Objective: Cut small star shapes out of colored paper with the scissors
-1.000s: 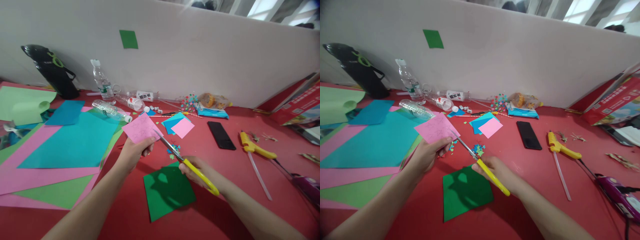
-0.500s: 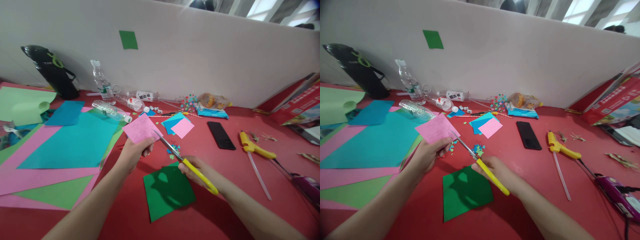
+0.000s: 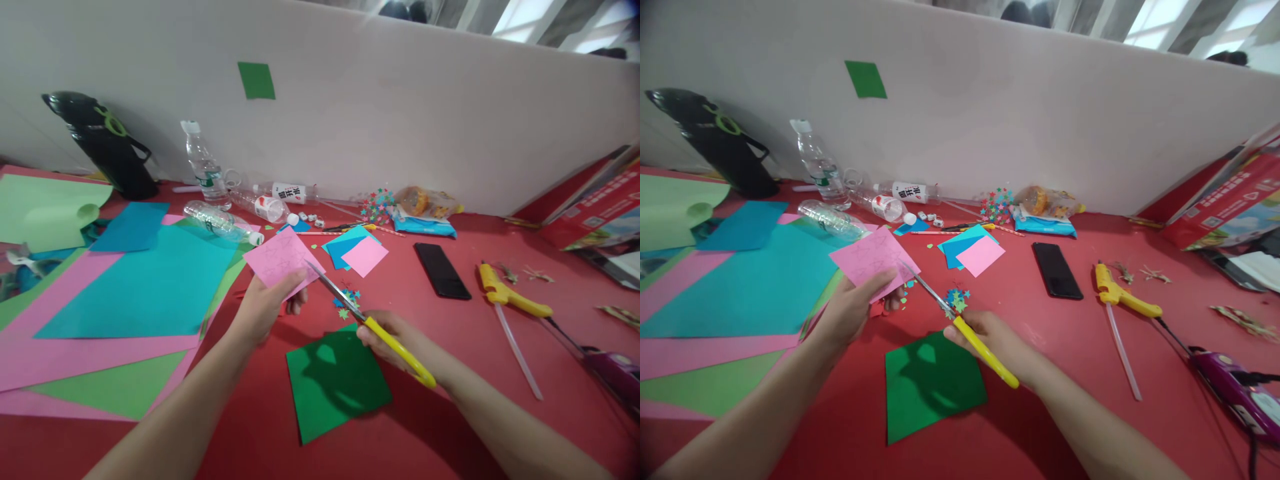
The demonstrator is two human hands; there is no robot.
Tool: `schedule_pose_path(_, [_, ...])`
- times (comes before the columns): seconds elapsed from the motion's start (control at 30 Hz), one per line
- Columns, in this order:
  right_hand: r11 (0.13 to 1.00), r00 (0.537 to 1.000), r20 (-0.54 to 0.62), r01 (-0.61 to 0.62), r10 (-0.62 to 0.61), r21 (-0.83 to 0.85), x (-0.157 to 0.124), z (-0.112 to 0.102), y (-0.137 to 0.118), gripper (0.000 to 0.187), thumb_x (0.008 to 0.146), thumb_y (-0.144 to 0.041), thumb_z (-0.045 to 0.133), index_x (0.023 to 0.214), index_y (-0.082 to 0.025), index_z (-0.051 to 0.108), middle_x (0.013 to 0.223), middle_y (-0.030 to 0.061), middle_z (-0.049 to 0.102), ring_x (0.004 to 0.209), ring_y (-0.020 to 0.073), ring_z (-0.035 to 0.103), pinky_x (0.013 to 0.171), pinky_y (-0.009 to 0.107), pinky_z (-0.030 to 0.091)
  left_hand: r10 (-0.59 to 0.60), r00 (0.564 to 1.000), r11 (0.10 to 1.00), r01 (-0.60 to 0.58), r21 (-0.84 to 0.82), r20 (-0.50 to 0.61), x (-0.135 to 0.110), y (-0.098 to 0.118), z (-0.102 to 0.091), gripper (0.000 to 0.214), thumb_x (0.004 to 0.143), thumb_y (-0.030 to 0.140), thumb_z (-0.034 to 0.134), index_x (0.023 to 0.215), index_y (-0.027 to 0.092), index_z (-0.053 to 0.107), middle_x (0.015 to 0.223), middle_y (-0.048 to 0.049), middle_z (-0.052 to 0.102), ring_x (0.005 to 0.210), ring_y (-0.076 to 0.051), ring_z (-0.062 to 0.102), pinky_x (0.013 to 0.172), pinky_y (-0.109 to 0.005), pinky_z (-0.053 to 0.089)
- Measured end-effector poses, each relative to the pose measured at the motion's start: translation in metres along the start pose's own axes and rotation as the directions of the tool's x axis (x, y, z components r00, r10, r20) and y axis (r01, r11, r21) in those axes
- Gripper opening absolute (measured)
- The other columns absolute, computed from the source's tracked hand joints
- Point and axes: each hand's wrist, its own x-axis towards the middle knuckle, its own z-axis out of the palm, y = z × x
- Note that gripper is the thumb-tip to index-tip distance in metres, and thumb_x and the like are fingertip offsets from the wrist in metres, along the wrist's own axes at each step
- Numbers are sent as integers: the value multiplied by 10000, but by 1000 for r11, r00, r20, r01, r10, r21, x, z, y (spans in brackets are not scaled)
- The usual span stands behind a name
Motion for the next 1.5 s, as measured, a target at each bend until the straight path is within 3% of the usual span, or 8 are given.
schedule_pose_path(0.17, [997,999,22,-45,44,56,1,0,3,539,764,-730,569,691,-213,435,466,-110,300,381,52,273,370,211,179,1,997,991,-11,-135,-76,3,-4,-2,100,775,261,685,770,167,651,607,5,647,534,-137,600,552,-267,504])
schedule_pose_path(0.37, [977,999,47,2,-13,214,-4,5,2,519,786,-708,526,722,-194,506,410,-118,317,318,46,264,327,184,203,-23,998,982,12,-188,-58,-6,-8,10,156,804,295,664,762,145,671,620,-13,660,532,-130,609,529,-246,485])
schedule_pose_path(0.57, [978,1000,21,-2,-2,210,-5,8,-5,494,791,-684,509,707,-197,500,393,-127,314,296,42,275,315,168,237,-41,994,974,17,-224,-103,-14,-9,25,164,822,307,652,756,158,661,596,1,637,518,-115,580,510,-232,475])
schedule_pose_path(0.9, [989,1000,-10,13,-12,148,-5,5,2,573,784,-767,484,763,-195,510,444,-115,335,331,50,288,326,178,234,-42,989,987,19,-158,-143,-16,-5,29,235,801,348,646,663,160,618,540,6,586,476,-106,523,467,-230,430])
schedule_pose_path(1.0, [994,997,-20,82,-81,78,-5,-5,2,570,789,-762,504,742,-193,500,492,-97,343,381,50,282,349,190,220,-9,990,999,5,-32,-141,-12,0,22,289,762,344,669,559,174,554,480,25,532,436,-98,483,437,-225,399])
schedule_pose_path(1.17, [989,986,74,146,-148,27,-2,-15,7,503,859,-686,500,745,-198,466,523,-95,324,427,57,269,394,205,212,-20,993,987,38,155,-117,-9,8,9,329,755,381,653,532,188,508,479,31,503,453,-107,479,454,-234,398])
schedule_pose_path(1.27, [988,984,90,156,-157,13,-2,-14,7,471,875,-647,520,749,-199,447,570,-84,330,476,64,265,425,209,208,-30,994,984,48,174,-107,-9,12,5,302,743,378,650,558,196,497,511,36,508,472,-110,479,462,-236,402])
schedule_pose_path(1.5, [991,990,34,133,-134,21,-2,-7,-3,562,802,-760,493,695,-219,387,595,-79,292,496,74,261,445,232,196,-58,995,983,72,166,-85,-8,10,0,302,743,409,648,585,201,494,548,31,509,502,-121,473,467,-245,403])
